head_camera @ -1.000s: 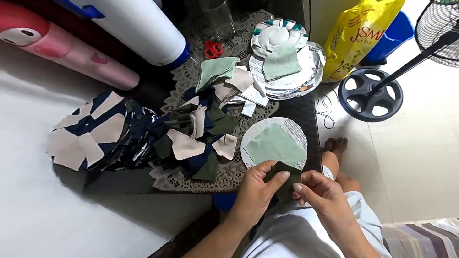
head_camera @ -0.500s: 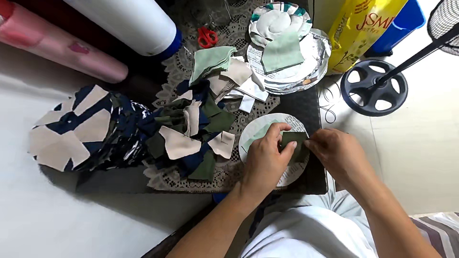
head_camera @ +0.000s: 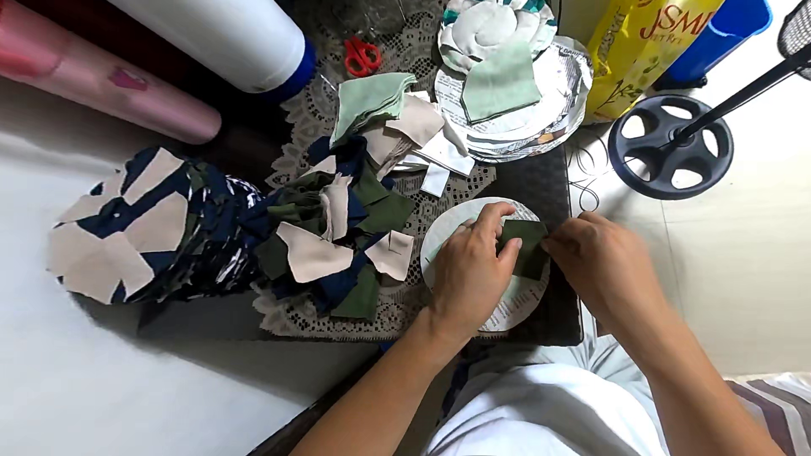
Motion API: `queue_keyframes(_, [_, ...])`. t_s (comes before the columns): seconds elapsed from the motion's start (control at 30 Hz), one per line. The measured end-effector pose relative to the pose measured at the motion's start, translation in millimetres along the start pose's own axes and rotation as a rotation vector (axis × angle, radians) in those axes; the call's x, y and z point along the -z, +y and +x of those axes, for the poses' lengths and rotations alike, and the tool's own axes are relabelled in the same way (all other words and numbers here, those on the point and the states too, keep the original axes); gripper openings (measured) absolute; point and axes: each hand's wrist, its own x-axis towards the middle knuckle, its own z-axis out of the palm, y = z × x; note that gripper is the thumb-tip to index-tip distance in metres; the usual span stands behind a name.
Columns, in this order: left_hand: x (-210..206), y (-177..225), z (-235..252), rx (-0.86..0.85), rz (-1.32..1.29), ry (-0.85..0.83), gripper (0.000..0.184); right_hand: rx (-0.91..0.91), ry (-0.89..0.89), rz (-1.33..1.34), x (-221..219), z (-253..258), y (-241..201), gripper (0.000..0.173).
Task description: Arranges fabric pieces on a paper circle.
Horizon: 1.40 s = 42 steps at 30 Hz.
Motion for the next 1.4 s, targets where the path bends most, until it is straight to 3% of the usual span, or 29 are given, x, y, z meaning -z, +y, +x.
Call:
queue_keyframes(0.27, [3, 1, 7, 0.043, 0.043, -0.076, 0.037, -0.028, 0.005, 0.055, -5, -1, 3, 0.013])
queue_keyframes(0.5, [5, 2, 11, 0.045, 0.036, -0.109, 0.038, 0.053, 0.198, 0.171, -15, -22, 21, 0.006])
queue_keyframes(0.7, [6, 3, 13, 0.063, 0.059, -0.142, 0.039, 0.086, 0.315, 0.145, -28, -43, 22, 0.015])
queue_keyframes(1.4, [10, 2, 18, 0.06, 0.069, -0.209, 0.04, 0.094, 0.477, 0.216, -53, -69, 28, 0.02])
